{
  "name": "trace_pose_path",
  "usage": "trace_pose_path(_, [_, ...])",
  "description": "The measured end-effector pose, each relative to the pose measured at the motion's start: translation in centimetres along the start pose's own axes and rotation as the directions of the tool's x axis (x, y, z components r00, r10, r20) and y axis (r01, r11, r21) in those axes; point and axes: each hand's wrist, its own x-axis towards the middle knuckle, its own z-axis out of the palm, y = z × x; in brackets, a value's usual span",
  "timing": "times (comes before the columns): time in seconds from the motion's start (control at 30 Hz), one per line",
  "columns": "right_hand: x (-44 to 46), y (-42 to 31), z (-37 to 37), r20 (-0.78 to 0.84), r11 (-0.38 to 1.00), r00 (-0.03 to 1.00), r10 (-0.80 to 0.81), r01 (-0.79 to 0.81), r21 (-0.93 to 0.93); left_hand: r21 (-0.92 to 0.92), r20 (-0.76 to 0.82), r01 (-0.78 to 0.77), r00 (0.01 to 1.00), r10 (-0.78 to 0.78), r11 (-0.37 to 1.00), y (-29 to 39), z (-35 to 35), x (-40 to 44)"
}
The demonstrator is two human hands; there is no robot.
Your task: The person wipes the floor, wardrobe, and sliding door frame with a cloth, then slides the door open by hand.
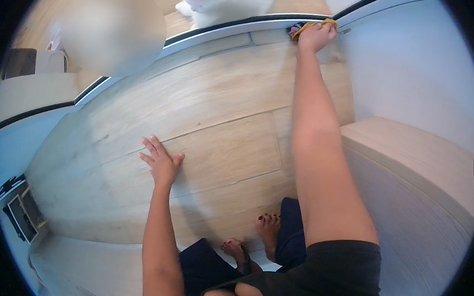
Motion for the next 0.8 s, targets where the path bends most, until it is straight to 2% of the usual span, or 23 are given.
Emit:
trace_pose_path(0.07, [-1.0, 0.2, 0.4, -0.085, 0.98, 0.982, -0.168, 0.157, -0.121, 0.034, 0.061, 0.069, 0.996, -0.071, 0.997, 1.0, -0.6, -0.1])
trace_pose_path(0.1, [-1.1, -0.5, 0.2, -0.074, 0.98, 0.982, -0.172, 0.163, -0.116, 0.03, 0.061, 0.081, 0.995, -0.083, 0.996, 1.0, -0.7, -0.1])
trace_pose_path(0.17, [-1.2, -2.5, -1.6, 0.097, 0.987, 0.995, -0.002, 0.018, -0.161, 0.024, 0.055, 0.068, 0.996, -0.069, 0.997, 1.1, -0.6, -0.3])
trace_pose_path(0.2, [-2.0, -3.0, -1.7, 0.108, 0.987, 0.994, -0.014, 0.031, -0.159, 0.013, 0.056, 0.079, 0.995, -0.079, 0.997, 1.3, -0.7, -0.3])
trace_pose_path(0.23, [-2.9, -3.7, -1.6, 0.111, 0.999, 0.994, 0.022, -0.024, 0.02, 0.021, 0.082, 0.091, 0.992, -0.092, 0.996, 1.5, -1.1, -0.2])
trace_pose_path(0.33, [-7.1, -4.4, 0.5, 0.054, 0.984, 0.993, -0.106, 0.097, 0.151, 0.027, 0.117, 0.122, 0.985, -0.124, 0.992, 2.2, -1.6, -0.3])
trace_pose_path(0.37, [-9.3, -4.8, 1.7, -0.004, 0.97, 0.97, -0.242, 0.242, 0.026, 0.042, 0.124, 0.134, 0.983, -0.138, 0.99, 2.2, -1.8, -0.3])
trace_pose_path(0.43, [-15.2, -8.3, 1.5, 0.113, 0.956, 0.983, -0.143, 0.108, 0.271, 0.025, 0.124, 0.147, 0.981, -0.149, 0.989, 2.5, -2.2, -0.5])
trace_pose_path(0.5, [-19.8, -9.5, 2.5, 0.217, 0.938, 0.913, -0.345, 0.338, 0.072, 0.007, 0.122, 0.16, 0.98, -0.159, 0.987, 2.7, -2.4, -0.5])
trace_pose_path(0.57, [-24.5, -12.3, 2.2, 0.361, 0.898, 0.829, -0.427, 0.436, 0.062, 0.017, 0.136, 0.153, 0.979, -0.154, 0.988, 2.6, -2.5, -0.5])
trace_pose_path(0.6, [-26.6, -13.3, 2.7, 0.369, 0.893, 0.82, -0.437, 0.443, 0.074, 0.008, 0.133, 0.167, 0.977, -0.167, 0.986, 2.6, -2.6, -0.5])
trace_pose_path(0.67, [-30.1, -14.8, 3.4, 0.402, 0.805, 0.722, -0.562, 0.59, 0.066, -0.003, 0.139, 0.148, 0.979, -0.146, 0.989, 2.6, -2.9, -0.4])
trace_pose_path(0.8, [-32.3, -15.8, 4.0, 0.473, 0.782, 0.65, -0.595, 0.605, 0.152, -0.019, 0.119, 0.123, 0.986, -0.12, 0.992, 2.2, -2.2, 0.0])
